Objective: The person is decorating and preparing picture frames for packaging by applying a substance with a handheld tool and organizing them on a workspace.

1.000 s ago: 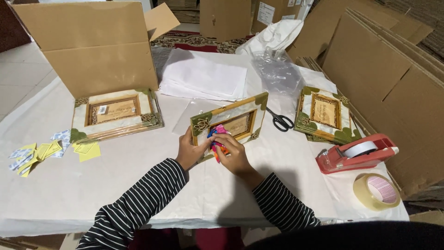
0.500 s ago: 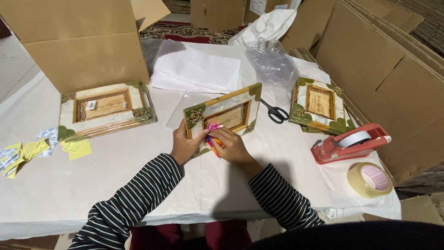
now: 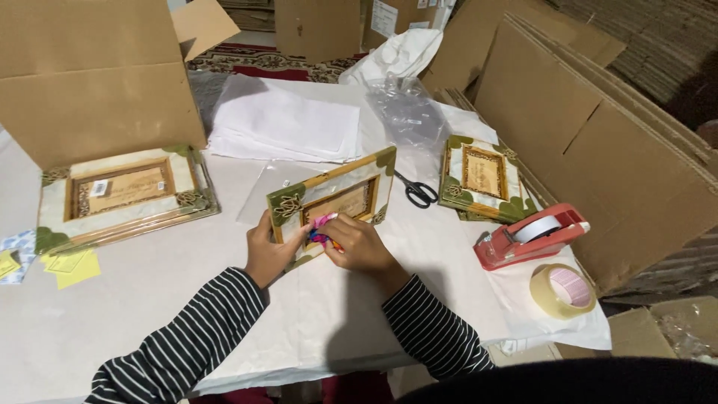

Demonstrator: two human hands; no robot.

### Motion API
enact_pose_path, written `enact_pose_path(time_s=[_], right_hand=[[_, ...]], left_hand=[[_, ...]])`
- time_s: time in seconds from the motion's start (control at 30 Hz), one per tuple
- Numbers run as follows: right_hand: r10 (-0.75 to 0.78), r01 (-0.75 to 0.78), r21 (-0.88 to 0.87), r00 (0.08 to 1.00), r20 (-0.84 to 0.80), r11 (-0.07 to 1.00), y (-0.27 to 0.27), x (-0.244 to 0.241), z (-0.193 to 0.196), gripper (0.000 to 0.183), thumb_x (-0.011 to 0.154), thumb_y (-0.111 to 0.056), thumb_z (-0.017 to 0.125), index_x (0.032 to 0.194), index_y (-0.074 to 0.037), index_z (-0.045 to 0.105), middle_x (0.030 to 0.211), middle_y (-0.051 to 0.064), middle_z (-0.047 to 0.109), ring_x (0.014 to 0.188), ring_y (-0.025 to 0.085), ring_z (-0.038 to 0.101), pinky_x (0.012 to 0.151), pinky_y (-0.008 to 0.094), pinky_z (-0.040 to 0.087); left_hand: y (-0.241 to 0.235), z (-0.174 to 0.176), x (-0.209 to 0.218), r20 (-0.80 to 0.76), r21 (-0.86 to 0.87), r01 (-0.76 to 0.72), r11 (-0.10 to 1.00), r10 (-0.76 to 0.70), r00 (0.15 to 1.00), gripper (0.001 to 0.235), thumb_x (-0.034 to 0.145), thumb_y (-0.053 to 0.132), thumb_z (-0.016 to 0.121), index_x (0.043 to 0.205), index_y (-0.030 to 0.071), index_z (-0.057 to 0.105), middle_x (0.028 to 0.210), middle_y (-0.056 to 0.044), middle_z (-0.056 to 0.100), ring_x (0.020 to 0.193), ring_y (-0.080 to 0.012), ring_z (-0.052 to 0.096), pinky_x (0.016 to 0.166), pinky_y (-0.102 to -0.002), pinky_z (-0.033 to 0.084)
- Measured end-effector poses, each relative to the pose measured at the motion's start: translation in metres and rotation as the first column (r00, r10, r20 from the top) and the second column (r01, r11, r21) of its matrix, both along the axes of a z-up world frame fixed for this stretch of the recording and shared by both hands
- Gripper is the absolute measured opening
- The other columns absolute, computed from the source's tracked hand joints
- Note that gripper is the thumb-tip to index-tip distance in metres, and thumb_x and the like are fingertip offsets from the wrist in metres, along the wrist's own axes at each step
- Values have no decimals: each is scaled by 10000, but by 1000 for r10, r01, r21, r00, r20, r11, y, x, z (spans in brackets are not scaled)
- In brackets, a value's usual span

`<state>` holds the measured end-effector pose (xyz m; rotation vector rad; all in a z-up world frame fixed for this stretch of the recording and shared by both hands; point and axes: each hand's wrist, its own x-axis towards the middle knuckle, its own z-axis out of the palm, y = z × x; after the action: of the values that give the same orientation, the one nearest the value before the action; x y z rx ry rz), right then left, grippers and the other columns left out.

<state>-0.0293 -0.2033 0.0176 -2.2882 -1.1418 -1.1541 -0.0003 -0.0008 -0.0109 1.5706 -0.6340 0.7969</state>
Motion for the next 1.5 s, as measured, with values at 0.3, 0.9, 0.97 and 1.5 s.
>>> enact_pose_path(time_s=[0.3, 0.9, 0.97, 1.5], right_hand=[[-162, 163, -11, 986, 27, 987, -36, 14, 9, 101, 805, -66, 635, 827, -113, 721, 812, 46, 651, 774, 236, 637, 641, 311, 541], [-104, 113, 49, 984, -148, 992, -31, 18, -9, 106, 774, -91, 628, 835, -90, 715, 789, 73, 613, 735, 267, 620, 635, 350, 534], [-80, 86, 44, 989, -124, 995, -26, 18, -15, 98, 784, -99, 633, 845, -96, 710, 803, 70, 611, 752, 268, 622, 651, 347, 538], [179, -158, 127, 968, -176, 979, 9, -4, -18, 125, 994, -102, 632, 987, -81, 755, 928, 76, 735, 860, 263, 695, 715, 344, 567]], left_hand=[[2, -2, 0, -3, 7, -10, 1000, 10, 1000, 482, 770, 87, 904, 1162, -23, 647, 969, -188, 775, 924, -355, 733, 745, -438, 602], [1, 2, -3, 22, 24, 13, 1000, -14, 1000, 485, 780, 100, 888, 1180, -35, 648, 974, -198, 771, 915, -372, 733, 754, -461, 607], [1, -3, 1, 31, 19, 7, 1000, -8, 999, 486, 772, 102, 894, 1175, -27, 655, 968, -188, 775, 910, -365, 736, 747, -455, 608], [2, 9, -6, -52, 23, 7, 1000, -5, 999, 400, 755, 122, 904, 1050, 10, 657, 879, -176, 780, 812, -342, 759, 669, -401, 598]])
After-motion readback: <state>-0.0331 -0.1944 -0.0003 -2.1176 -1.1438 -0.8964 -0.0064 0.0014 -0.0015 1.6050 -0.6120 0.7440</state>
